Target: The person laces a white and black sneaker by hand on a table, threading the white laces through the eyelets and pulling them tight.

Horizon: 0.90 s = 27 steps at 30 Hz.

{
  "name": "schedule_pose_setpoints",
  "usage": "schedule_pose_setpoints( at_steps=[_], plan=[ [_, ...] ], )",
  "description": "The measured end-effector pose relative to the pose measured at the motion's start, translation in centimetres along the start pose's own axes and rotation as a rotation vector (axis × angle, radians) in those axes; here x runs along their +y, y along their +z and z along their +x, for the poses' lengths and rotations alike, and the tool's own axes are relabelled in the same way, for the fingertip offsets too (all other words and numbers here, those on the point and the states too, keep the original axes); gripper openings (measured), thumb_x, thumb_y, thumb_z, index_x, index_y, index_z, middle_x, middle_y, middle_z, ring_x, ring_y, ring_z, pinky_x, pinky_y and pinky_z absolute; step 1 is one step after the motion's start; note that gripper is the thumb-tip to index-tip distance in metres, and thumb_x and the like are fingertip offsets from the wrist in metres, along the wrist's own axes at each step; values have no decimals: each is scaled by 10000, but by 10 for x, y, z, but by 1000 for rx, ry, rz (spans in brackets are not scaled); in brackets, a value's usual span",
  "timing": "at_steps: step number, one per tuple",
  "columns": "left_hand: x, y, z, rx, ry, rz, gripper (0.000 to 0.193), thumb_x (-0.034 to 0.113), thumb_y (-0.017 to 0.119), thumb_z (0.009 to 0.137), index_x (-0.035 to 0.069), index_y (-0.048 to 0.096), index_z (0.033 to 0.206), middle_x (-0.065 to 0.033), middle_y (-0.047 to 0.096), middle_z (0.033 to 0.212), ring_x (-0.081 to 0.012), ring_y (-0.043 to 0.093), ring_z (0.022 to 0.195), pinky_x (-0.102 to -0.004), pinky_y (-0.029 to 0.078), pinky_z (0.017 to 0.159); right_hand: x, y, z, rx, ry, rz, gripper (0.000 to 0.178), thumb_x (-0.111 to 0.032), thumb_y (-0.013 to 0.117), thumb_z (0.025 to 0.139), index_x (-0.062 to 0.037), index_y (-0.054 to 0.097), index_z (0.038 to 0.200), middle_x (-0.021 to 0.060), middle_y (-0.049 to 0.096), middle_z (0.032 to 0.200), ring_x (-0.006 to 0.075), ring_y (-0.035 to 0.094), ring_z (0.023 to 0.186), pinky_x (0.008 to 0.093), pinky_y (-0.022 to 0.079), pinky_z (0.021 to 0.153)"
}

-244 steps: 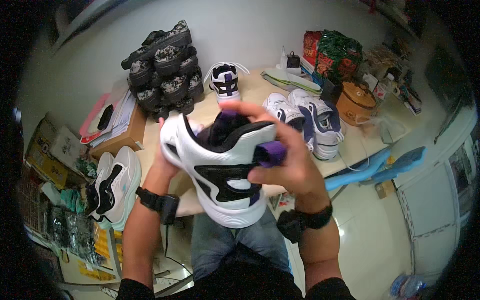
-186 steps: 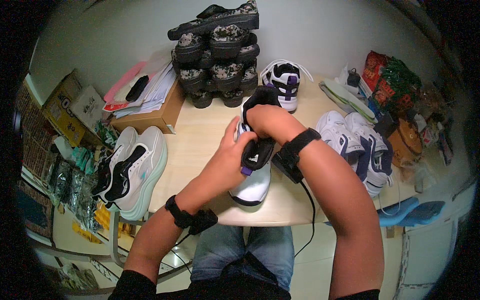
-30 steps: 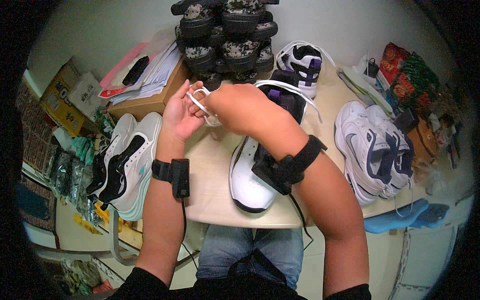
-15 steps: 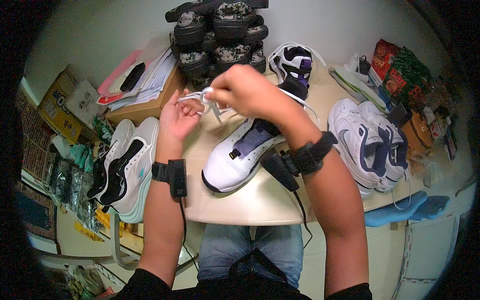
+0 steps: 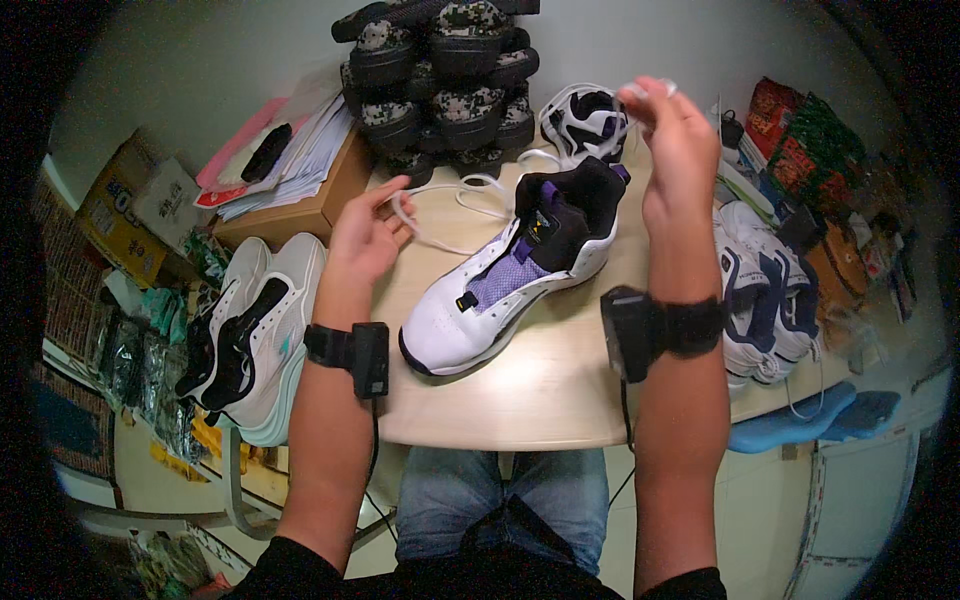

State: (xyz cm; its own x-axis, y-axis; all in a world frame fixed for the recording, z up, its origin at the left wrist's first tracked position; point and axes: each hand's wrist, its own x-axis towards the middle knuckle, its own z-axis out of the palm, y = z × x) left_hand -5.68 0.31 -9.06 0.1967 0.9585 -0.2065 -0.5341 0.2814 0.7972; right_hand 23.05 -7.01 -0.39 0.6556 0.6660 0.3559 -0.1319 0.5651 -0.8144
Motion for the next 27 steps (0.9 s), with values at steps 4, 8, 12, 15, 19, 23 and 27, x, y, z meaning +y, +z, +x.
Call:
schedule_pose_setpoints(
  at_steps=[4, 8, 12, 15, 19, 23, 27],
  plan=[
    [-2, 36, -28, -202, -124, 698, 293, 303, 549, 939, 51, 653, 1046, -36, 647, 922, -129, 609, 858, -315, 489, 776, 20, -10, -16, -142, -42, -390, 239, -205, 620, 916, 19, 689, 968, 48, 697, 894, 101, 612, 818, 230, 455, 771],
    [3, 35, -42, -336, -290, 773, 342, 339, 508, 971, 33, 623, 1070, -55, 649, 928, -132, 625, 782, -311, 527, 708, 32, 5, -21, -332, 164, -306, 232, -198, 609, 918, 17, 681, 969, 49, 692, 871, 92, 609, 787, 237, 466, 742],
    [3, 31, -34, -479, -453, 688, 335, 326, 492, 980, 28, 608, 1083, -70, 651, 901, -144, 630, 696, -312, 538, 659, 33, 4, -19, -369, 238, -322, 237, -203, 591, 927, 12, 680, 969, 51, 686, 849, 94, 614, 789, 243, 469, 735],
    [-4, 24, -27, -310, -31, 718, 273, 218, 493, 962, -16, 627, 998, -78, 648, 833, -155, 623, 623, -288, 537, 562, 41, -5, -22, -307, 183, -279, 245, -219, 598, 920, 5, 685, 967, 52, 689, 853, 100, 618, 785, 254, 471, 728],
    [3, 17, -17, -49, 310, 438, 222, 97, 481, 940, -31, 601, 1077, -93, 651, 878, -80, 523, 532, -282, 538, 608, 54, -38, -14, -274, 126, -534, 299, -256, 633, 894, 21, 679, 996, 62, 695, 889, 136, 632, 810, 267, 474, 743],
    [-2, 24, -15, 163, 475, 416, 253, 85, 481, 934, -31, 563, 1144, -102, 656, 931, -61, 455, 497, -283, 540, 594, 50, -47, -22, -344, -25, -839, 480, -282, 709, 829, 47, 596, 1161, 109, 672, 1003, 208, 635, 874, 303, 480, 815],
    [-3, 25, -16, 156, 443, 487, 312, 77, 503, 915, -24, 528, 1210, -98, 659, 992, -46, 435, 509, -269, 536, 602, 17, -29, -45, -772, 49, -458, 730, -318, 754, 784, -15, 424, 1359, 202, 469, 1342, 276, 461, 1234, 364, 393, 1006]
  ],
)
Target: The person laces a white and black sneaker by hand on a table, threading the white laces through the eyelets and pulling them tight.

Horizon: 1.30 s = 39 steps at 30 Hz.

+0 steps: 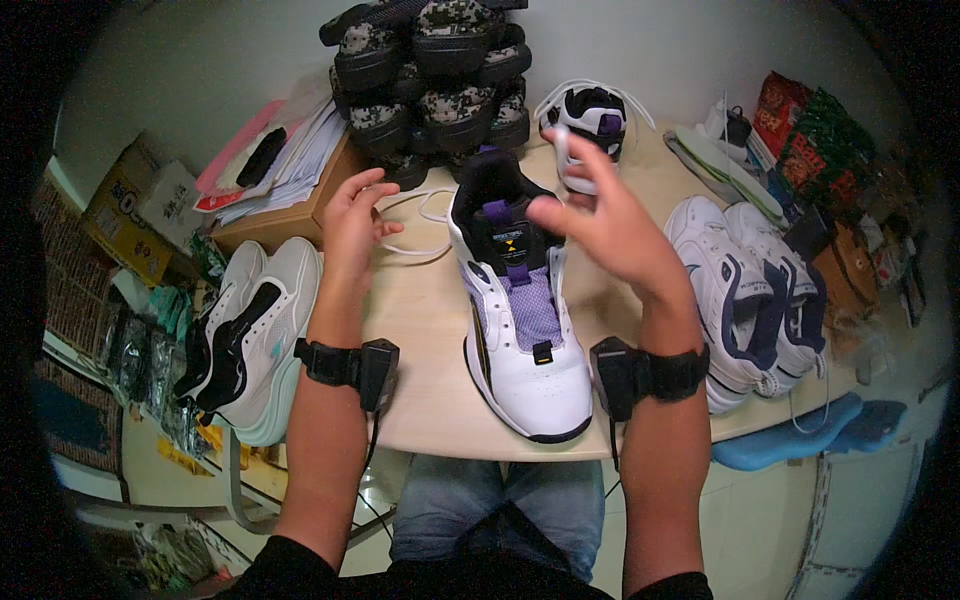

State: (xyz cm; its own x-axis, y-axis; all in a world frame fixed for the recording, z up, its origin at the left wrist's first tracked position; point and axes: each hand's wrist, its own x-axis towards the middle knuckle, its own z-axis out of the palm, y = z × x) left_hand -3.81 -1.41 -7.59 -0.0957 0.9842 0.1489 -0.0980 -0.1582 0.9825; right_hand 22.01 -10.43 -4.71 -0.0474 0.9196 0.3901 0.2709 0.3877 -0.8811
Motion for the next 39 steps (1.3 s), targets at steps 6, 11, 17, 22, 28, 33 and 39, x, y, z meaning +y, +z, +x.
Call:
schedule_pose_setpoints(
  at_steps=[6, 11, 17, 22, 28, 33, 39],
  plan=[
    [-10, -1, 8, 117, 132, 2, 380, 81, 532, 891, -33, 511, 1253, -117, 603, 1155, -99, 545, 702, -259, 516, 677, 19, 8, 2, -91, -181, -506, 590, -261, 779, 748, -11, 530, 1221, 167, 521, 1242, 313, 497, 1168, 359, 382, 1002],
    [-16, -14, 13, 291, 151, 177, 421, 136, 613, 839, -9, 549, 1229, -178, 533, 1238, -268, 547, 1087, -388, 443, 925, 9, 6, -1, 12, -111, -373, 435, -211, 719, 804, 42, 570, 1124, 171, 559, 1097, 286, 546, 1033, 346, 415, 925],
    [-8, -10, -8, 26, 358, 1143, 396, 216, 655, 806, 121, 627, 1190, -210, 535, 1097, -360, 531, 1019, -404, 430, 902, 9, 2, -1, -2, -107, -299, 353, -208, 680, 852, 47, 594, 1080, 136, 587, 1060, 235, 562, 1009, 328, 424, 905],
    [-9, -10, -10, 91, 526, 1298, 361, 238, 688, 788, 129, 662, 1131, -182, 575, 1072, -352, 541, 1028, -413, 428, 929, 10, -1, 2, 64, 116, 5, 244, -214, 606, 926, 24, 628, 977, 72, 647, 1001, 136, 568, 945, 271, 427, 866],
    [-11, 9, -6, -324, 430, 478, 333, 202, 663, 829, 89, 655, 1143, -75, 659, 1059, -225, 602, 993, -355, 454, 885, -7, -8, 4, 242, -262, 513, 239, -158, 446, 982, -5, 582, 859, 204, 603, 1185, 195, 616, 944, 286, 470, 819],
    [35, 54, -54, -503, 838, 282, 494, 150, 632, 853, 40, 505, 1318, -115, 531, 1322, -240, 405, 1308, -370, 289, 1085, -30, -11, -18, -268, -188, 433, 221, -136, 514, 874, 43, 575, 760, 267, 613, 1158, 108, 535, 514, 228, 435, 487],
    [32, 41, -51, -740, 610, -32, 186, 212, 545, 938, 36, 602, 918, -113, 615, 969, -285, 514, 1173, -420, 345, 1026, -25, -9, -15, -131, -203, 582, 210, -138, 495, 881, -2, 546, 729, 255, 647, 1027, 15, 374, 395, 156, 301, 360]
  ],
)
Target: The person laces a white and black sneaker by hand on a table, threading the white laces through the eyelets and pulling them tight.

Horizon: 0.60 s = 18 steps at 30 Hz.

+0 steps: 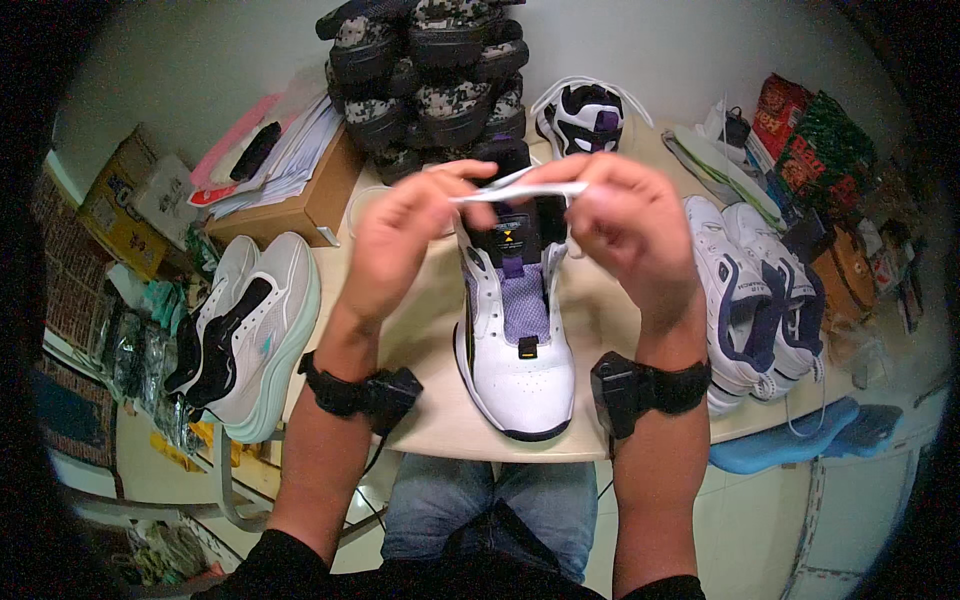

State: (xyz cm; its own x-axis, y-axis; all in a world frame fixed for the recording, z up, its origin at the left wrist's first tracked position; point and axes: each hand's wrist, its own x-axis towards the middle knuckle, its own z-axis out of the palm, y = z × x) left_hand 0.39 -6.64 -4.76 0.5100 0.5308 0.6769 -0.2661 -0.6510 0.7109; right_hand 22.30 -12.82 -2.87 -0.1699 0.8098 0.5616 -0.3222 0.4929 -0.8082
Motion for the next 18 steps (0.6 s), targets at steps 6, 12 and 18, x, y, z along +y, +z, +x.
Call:
schedule_pose_setpoints(
  at_steps=[6, 12, 18],
  plan=[
    [16, -45, -6, 528, -68, -855, 426, 260, 450, 990, 146, 328, 598, 20, 302, 526, -140, 388, 544, -387, 432, 772, 7, -41, 2, 272, -223, 587, 253, -182, 416, 952, -71, 544, 764, 174, 633, 1139, 82, 302, 386, 229, 246, 394],
    [6, -74, -12, 757, -326, -929, 430, 386, 474, 990, 112, 487, 659, 28, 316, 502, -127, 315, 490, -285, 292, 474, 18, -60, 1, 478, -238, 531, 232, -197, 426, 972, -62, 566, 844, 148, 643, 1037, 96, 316, 425, 231, 250, 417],
    [-1, -62, -5, 921, -656, -667, 294, 312, 497, 988, 82, 525, 807, 1, 428, 543, -176, 467, 521, -294, 416, 538, 23, -58, 3, 655, -60, 488, 202, -206, 467, 975, -41, 572, 926, 105, 611, 928, 92, 344, 449, 231, 257, 422]
  ],
)
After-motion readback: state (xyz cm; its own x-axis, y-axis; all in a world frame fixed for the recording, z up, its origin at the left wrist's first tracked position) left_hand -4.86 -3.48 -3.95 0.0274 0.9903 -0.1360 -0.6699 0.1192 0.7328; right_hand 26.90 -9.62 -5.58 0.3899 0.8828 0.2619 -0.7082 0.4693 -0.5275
